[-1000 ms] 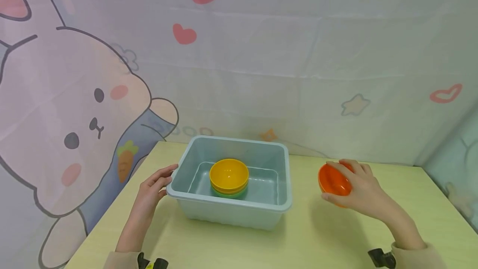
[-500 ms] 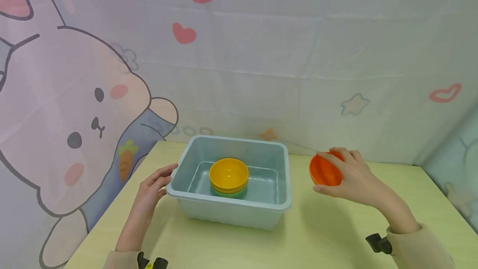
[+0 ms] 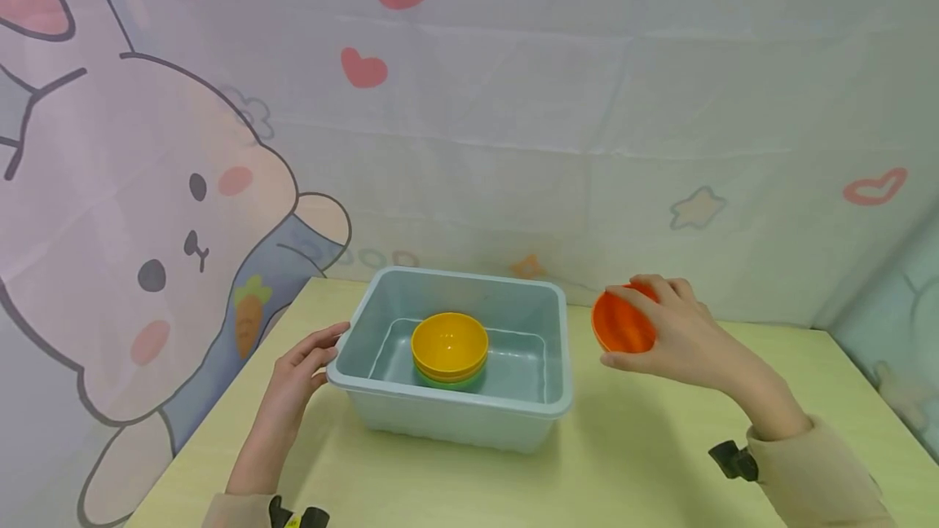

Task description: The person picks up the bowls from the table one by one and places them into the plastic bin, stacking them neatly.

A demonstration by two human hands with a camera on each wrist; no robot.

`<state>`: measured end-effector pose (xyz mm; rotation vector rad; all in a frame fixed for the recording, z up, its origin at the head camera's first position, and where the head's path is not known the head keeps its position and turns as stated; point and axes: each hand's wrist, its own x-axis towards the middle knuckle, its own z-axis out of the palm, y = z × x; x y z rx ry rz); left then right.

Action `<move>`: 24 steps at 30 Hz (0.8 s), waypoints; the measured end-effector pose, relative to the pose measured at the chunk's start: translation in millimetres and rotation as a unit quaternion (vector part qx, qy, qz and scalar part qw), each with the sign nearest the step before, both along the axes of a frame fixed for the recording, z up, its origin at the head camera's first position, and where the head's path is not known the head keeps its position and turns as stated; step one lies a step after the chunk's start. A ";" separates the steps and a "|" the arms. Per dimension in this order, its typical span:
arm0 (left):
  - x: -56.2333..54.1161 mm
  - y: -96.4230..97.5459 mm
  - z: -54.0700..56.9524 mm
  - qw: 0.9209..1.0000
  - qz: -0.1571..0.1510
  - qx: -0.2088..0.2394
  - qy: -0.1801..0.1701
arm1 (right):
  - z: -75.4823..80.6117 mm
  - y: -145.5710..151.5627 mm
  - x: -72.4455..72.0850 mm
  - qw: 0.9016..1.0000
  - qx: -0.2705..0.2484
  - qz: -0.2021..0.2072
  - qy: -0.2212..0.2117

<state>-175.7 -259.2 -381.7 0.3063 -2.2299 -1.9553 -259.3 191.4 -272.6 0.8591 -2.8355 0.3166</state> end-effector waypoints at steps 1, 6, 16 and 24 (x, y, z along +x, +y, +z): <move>0.2 -0.1 0.0 1.000 0.000 0.000 -0.001 | 1.3 -2.0 0.1 1.000 0.000 0.001 0.000; 0.8 -0.2 0.4 1.000 0.000 -0.002 -0.005 | 7.5 -11.8 1.2 1.000 -0.003 0.013 0.004; 1.3 0.6 2.6 1.000 0.002 -0.002 -0.007 | 17.4 -29.8 3.7 0.999 -0.004 0.040 0.012; 1.8 1.2 4.1 1.000 0.001 0.004 -0.007 | 22.9 -42.0 2.1 0.998 0.001 0.063 0.008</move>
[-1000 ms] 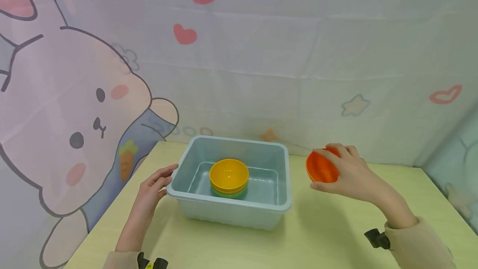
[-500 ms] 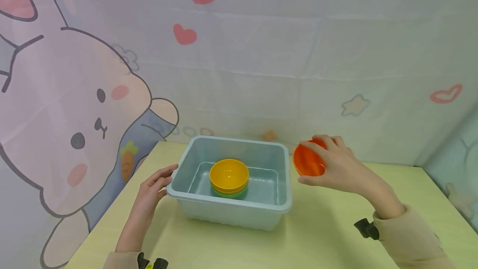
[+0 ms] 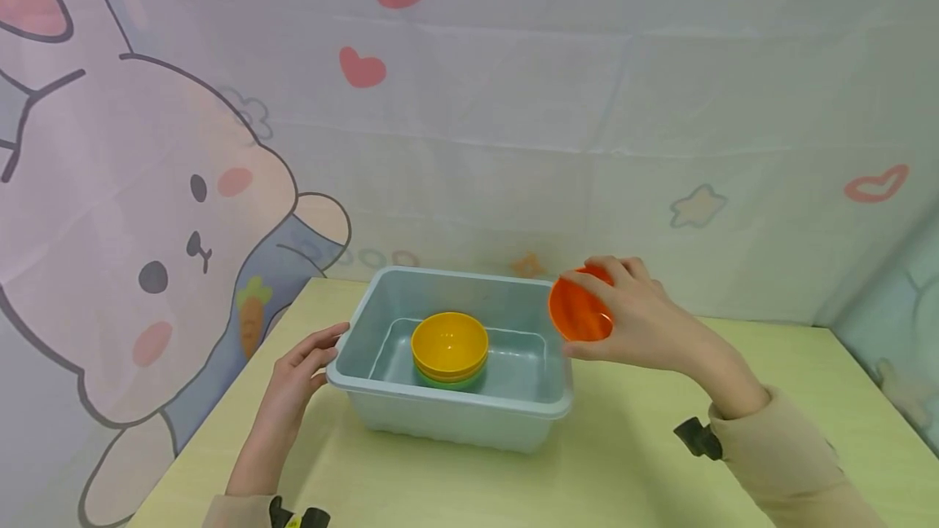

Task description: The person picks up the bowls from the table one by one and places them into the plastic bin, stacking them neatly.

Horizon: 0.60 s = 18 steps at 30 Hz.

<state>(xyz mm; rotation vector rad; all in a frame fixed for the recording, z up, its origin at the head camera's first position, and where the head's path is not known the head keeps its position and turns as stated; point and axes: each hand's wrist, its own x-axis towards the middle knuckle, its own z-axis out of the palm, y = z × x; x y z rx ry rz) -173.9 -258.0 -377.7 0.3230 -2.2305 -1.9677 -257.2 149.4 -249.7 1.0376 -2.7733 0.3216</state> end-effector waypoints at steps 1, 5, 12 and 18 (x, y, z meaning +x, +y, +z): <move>0.0 -0.1 0.0 1.000 0.000 0.000 0.000 | 0.3 -1.5 -0.4 1.000 -0.001 0.002 -0.004; 0.3 -0.9 -0.3 1.000 -0.002 0.000 0.001 | 1.8 -8.2 -2.7 1.000 -0.006 0.007 -0.017; 0.6 -2.9 -1.3 1.000 -0.004 0.000 0.001 | 8.0 -20.9 -0.8 0.999 -0.021 0.018 -0.034; 1.7 -4.8 -2.1 1.000 -0.007 0.003 0.003 | 12.4 -35.3 -0.3 0.999 -0.021 0.025 -0.043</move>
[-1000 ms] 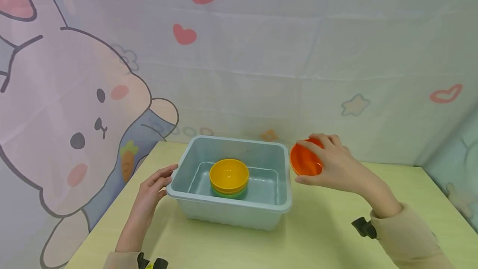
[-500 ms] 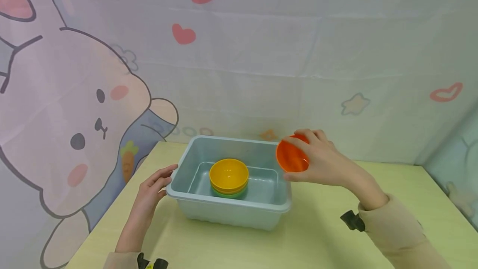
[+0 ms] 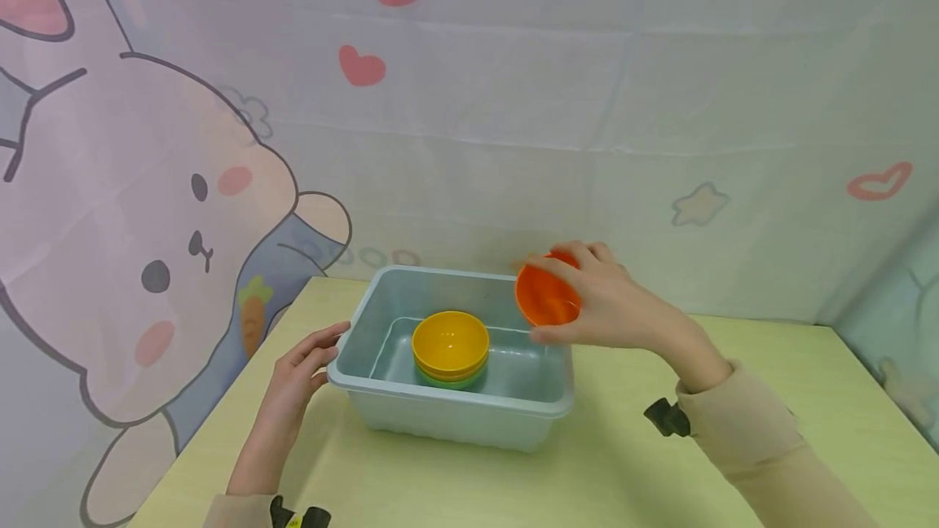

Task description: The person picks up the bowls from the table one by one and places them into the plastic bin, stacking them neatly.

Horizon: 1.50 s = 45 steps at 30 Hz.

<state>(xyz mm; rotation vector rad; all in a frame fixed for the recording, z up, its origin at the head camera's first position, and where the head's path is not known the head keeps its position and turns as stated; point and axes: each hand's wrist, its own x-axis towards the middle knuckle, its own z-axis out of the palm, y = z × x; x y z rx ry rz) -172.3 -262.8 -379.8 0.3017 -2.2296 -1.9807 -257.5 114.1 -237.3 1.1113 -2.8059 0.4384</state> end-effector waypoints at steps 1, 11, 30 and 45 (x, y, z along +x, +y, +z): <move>-0.1 0.3 0.1 1.000 0.000 0.000 0.000 | 0.4 -2.0 -1.2 1.000 0.001 0.003 0.001; -1.2 3.6 0.7 1.000 0.002 -0.001 0.003 | 4.3 -21.1 -12.2 1.000 0.001 0.022 -0.014; -1.1 3.5 2.2 1.000 0.005 0.004 0.008 | 4.0 -62.3 -33.0 0.997 0.017 0.042 -0.057; -0.8 4.0 2.0 1.000 0.007 0.003 0.003 | -4.6 -89.6 -43.7 0.996 0.030 0.051 -0.074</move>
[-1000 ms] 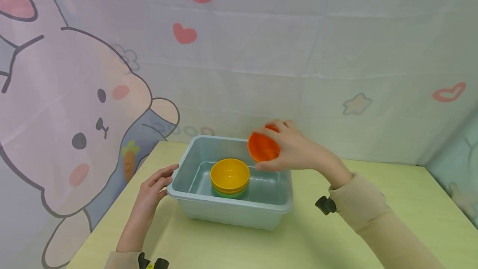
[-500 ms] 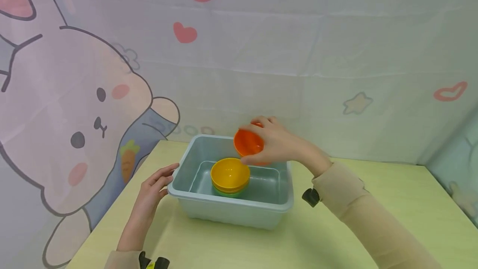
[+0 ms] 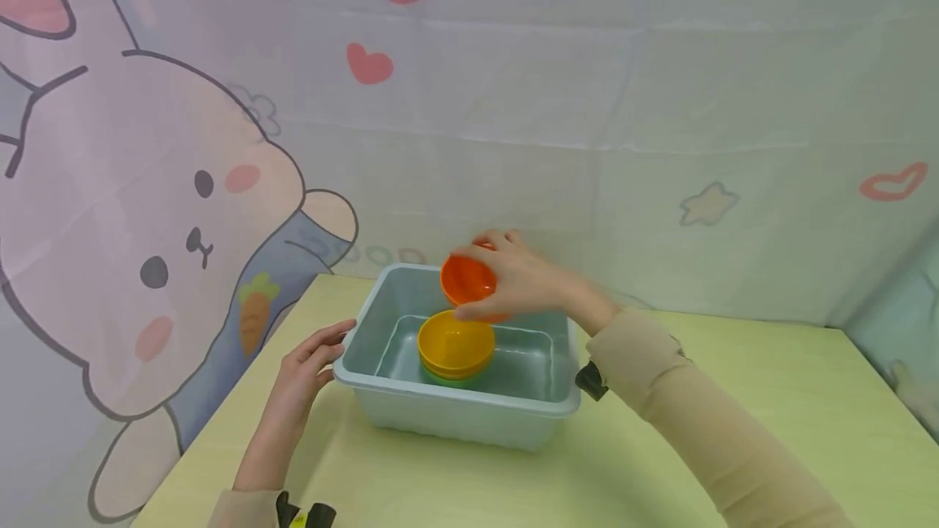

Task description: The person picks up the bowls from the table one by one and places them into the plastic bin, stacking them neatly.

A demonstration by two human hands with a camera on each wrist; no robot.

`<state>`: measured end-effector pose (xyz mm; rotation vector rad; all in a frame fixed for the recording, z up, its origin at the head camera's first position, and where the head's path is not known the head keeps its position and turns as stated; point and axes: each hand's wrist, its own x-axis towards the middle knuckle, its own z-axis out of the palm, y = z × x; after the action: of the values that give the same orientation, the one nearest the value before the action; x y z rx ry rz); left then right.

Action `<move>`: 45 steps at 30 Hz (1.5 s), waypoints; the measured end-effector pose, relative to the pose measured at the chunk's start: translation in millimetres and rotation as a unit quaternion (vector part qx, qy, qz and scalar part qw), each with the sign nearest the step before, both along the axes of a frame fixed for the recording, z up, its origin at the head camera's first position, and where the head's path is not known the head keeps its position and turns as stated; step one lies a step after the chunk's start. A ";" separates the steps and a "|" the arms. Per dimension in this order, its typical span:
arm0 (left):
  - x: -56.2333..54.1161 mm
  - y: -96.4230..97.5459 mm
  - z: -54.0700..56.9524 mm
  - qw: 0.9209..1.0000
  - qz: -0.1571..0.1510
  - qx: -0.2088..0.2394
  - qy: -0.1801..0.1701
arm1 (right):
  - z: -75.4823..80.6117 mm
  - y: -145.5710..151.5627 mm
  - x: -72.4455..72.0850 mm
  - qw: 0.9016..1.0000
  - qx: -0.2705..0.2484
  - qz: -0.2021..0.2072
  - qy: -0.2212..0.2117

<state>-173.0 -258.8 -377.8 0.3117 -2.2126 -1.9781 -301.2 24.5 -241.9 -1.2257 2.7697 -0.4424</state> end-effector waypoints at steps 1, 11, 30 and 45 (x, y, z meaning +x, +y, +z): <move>0.4 -0.2 0.6 1.000 0.000 0.001 0.000 | -1.2 -2.2 -0.2 1.000 0.001 -0.002 -0.002; 1.8 -3.1 -1.2 1.000 -0.006 0.006 0.009 | -19.0 -21.3 -5.3 1.000 -0.005 0.010 -0.025; 3.0 -2.5 -1.4 1.000 -0.008 0.003 0.004 | -44.9 -39.3 -16.6 0.999 -0.002 0.008 -0.045; -0.5 1.7 -2.1 1.000 -0.011 0.009 0.008 | -67.1 -37.5 -16.3 0.998 0.004 0.008 -0.056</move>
<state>-173.5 -257.1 -379.9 0.2736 -2.1988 -2.0065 -317.4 -13.0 -309.0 -1.1830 2.6625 -0.4825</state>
